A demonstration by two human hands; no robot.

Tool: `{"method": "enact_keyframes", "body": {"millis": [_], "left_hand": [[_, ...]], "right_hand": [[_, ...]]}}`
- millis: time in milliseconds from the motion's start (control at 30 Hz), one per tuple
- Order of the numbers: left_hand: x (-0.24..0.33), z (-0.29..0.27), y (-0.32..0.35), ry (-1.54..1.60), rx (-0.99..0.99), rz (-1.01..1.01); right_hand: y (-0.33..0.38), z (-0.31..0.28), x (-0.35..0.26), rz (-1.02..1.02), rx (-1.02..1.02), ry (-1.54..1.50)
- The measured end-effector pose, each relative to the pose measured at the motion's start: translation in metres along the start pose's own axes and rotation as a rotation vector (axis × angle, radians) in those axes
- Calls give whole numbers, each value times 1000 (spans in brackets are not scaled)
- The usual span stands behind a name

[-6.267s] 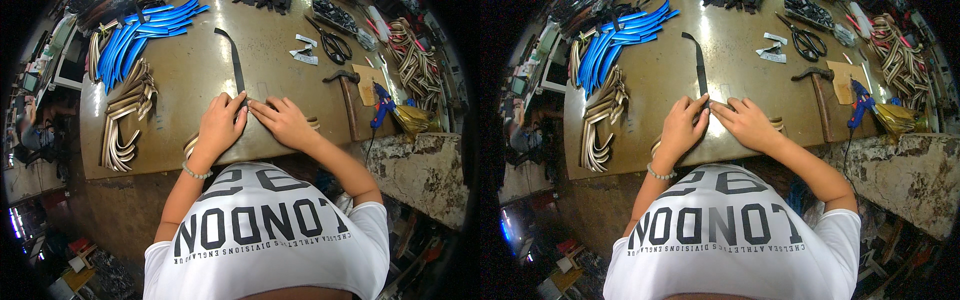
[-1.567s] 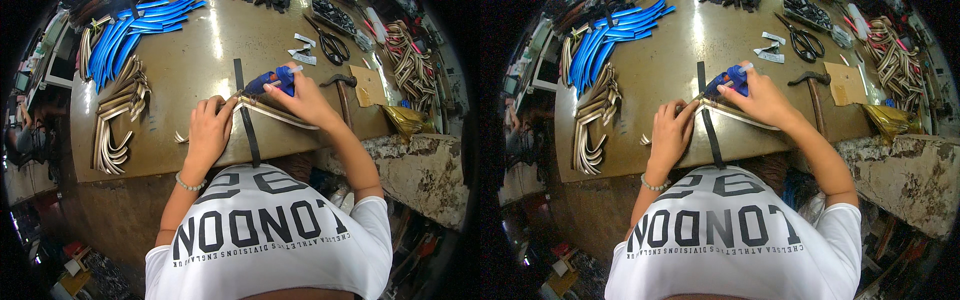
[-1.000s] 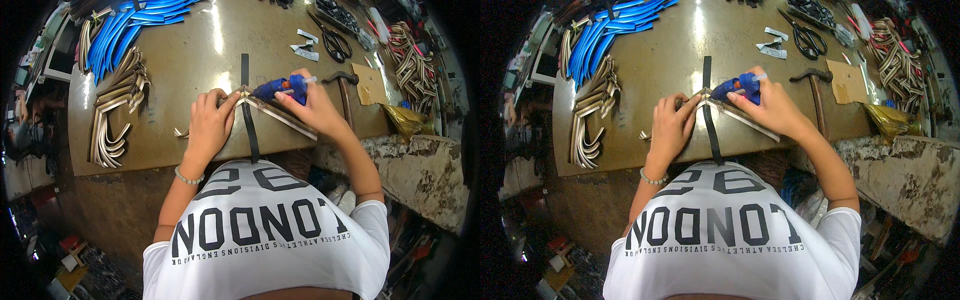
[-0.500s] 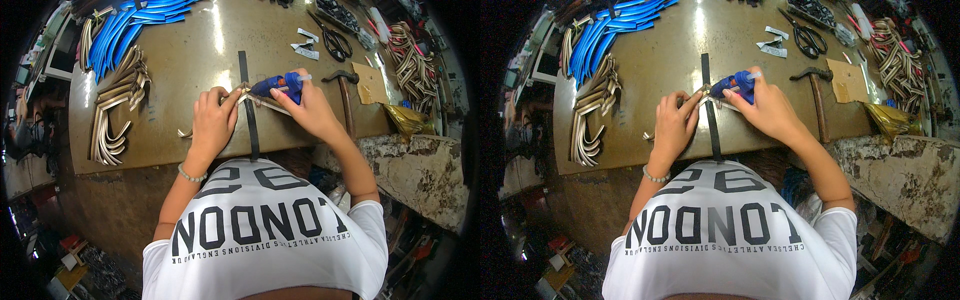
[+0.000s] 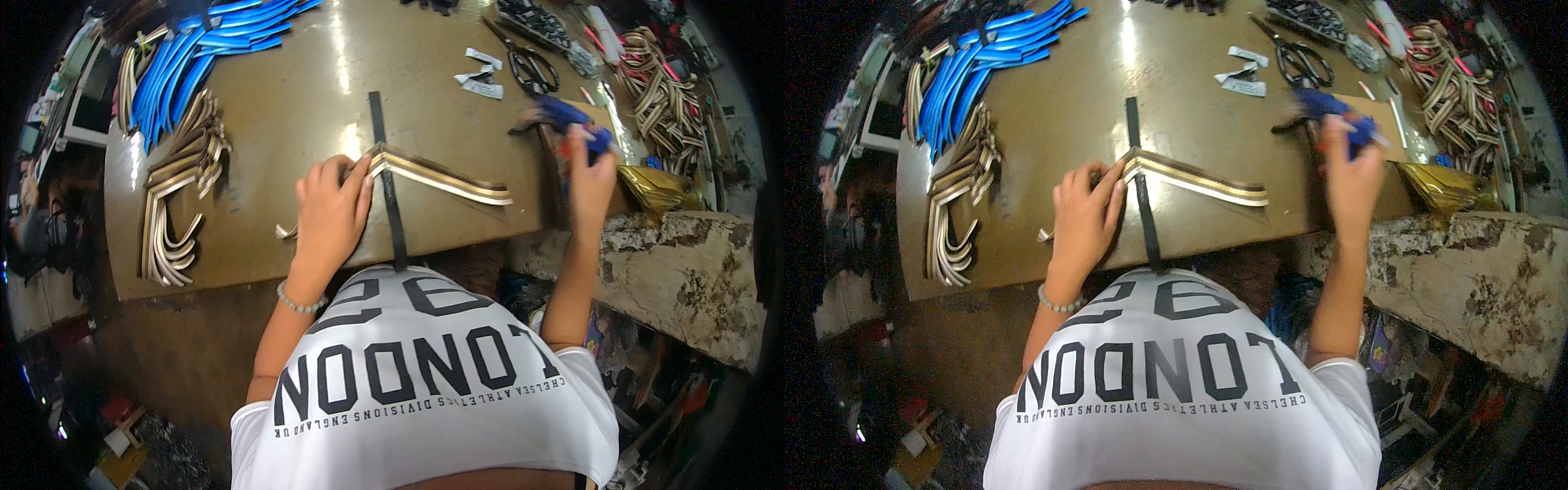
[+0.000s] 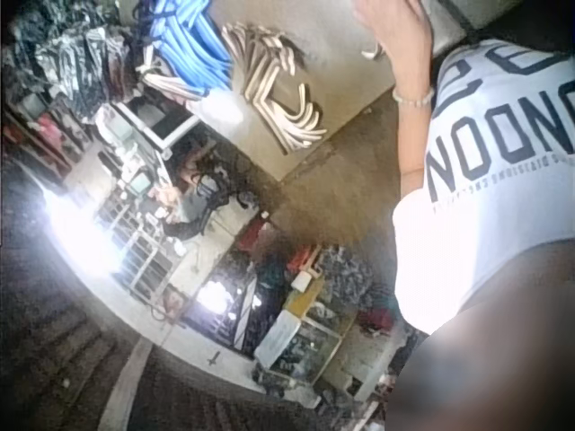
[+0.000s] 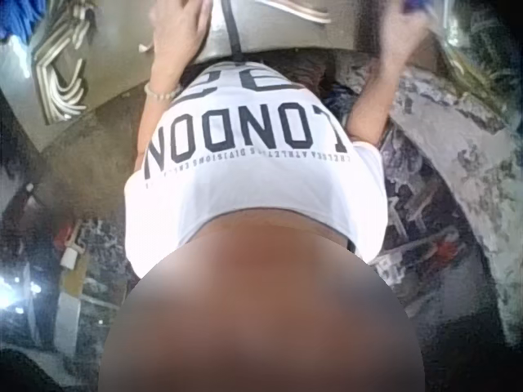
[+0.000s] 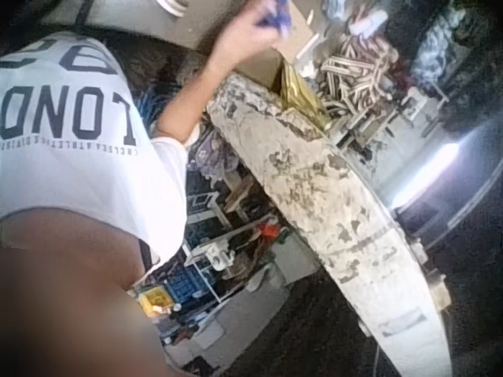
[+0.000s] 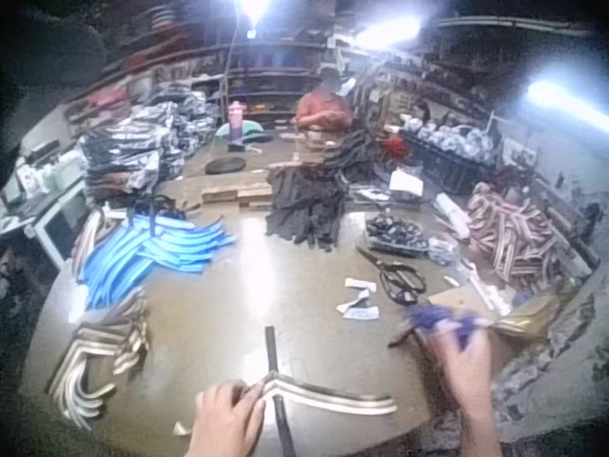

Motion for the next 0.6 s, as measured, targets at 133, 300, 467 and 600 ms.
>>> {"method": "enact_keyframes", "body": {"millis": [133, 300, 467, 600], "left_hand": [[11, 0, 8, -3, -98, 8], [16, 1, 6, -76, -96, 66], [6, 7, -10, -60, -87, 93], [2, 4, -13, -69, -59, 88]], "right_hand": [[-28, -81, 49, 94, 474, 371], [-11, -78, 31, 243, 164, 785], [-42, 70, -46, -326, -215, 199], [-52, 155, -58, -728, -262, 417]]}}
Point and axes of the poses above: each hand's wrist, its own y-axis away from the middle knuckle, its own z-axis out of the palm, x = y × z, the point moved 10 cm from there along -y, towards the middle knuckle, and after that the axes turned 11 degrees about z, right-handed, at the moved point
